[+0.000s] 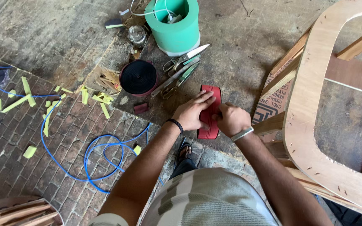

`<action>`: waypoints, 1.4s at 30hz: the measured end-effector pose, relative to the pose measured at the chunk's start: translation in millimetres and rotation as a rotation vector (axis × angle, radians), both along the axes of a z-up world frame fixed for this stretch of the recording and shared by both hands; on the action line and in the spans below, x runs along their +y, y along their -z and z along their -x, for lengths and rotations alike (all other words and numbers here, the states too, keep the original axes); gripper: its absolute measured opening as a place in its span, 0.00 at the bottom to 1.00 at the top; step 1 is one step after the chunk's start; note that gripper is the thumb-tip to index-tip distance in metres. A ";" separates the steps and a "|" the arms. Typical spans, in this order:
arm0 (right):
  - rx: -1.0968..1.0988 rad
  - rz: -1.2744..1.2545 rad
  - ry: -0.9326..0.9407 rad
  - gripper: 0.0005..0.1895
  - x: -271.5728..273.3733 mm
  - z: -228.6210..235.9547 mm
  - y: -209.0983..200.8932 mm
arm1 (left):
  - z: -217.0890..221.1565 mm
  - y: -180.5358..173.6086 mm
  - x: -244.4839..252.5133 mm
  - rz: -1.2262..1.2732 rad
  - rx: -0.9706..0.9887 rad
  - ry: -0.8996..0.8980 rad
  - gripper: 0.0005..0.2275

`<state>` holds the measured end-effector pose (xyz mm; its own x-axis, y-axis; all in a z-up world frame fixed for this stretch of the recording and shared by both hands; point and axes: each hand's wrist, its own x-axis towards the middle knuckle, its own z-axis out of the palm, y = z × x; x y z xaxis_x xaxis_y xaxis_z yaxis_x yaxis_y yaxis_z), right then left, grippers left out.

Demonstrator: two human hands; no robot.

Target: The person unpacks a roll of red webbing, cuts a length with scissors, and staples it to the frame of a wooden chair using a pneumatic nail gun. The person repeats this process to attach multiple parallel strips of webbing across the chair frame.

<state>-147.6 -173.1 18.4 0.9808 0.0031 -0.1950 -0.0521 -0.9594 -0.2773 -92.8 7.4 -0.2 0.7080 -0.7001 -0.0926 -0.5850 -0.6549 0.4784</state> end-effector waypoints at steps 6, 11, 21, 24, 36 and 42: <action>-0.143 -0.054 0.031 0.13 -4.0 8.7 2.8 | -20.6 3.2 -7.8 -0.101 0.019 0.069 0.46; -0.278 -0.090 0.049 0.12 3.6 14.9 -11.8 | -34.6 4.8 -10.0 -0.081 0.077 0.079 0.48; -0.397 -0.449 0.110 0.08 -16.3 3.9 -7.4 | -69.8 18.4 3.4 -0.003 0.141 0.180 0.54; -0.332 -0.527 0.137 0.09 -23.6 -6.3 9.1 | -62.5 41.0 -2.5 0.228 0.197 0.222 0.48; -0.130 -0.536 0.222 0.07 -19.9 -9.2 24.1 | -55.1 54.5 -0.9 0.310 0.385 0.057 0.34; -0.216 -0.508 0.255 0.09 -13.7 -13.5 28.6 | -53.4 59.9 -6.7 0.376 0.344 0.029 0.26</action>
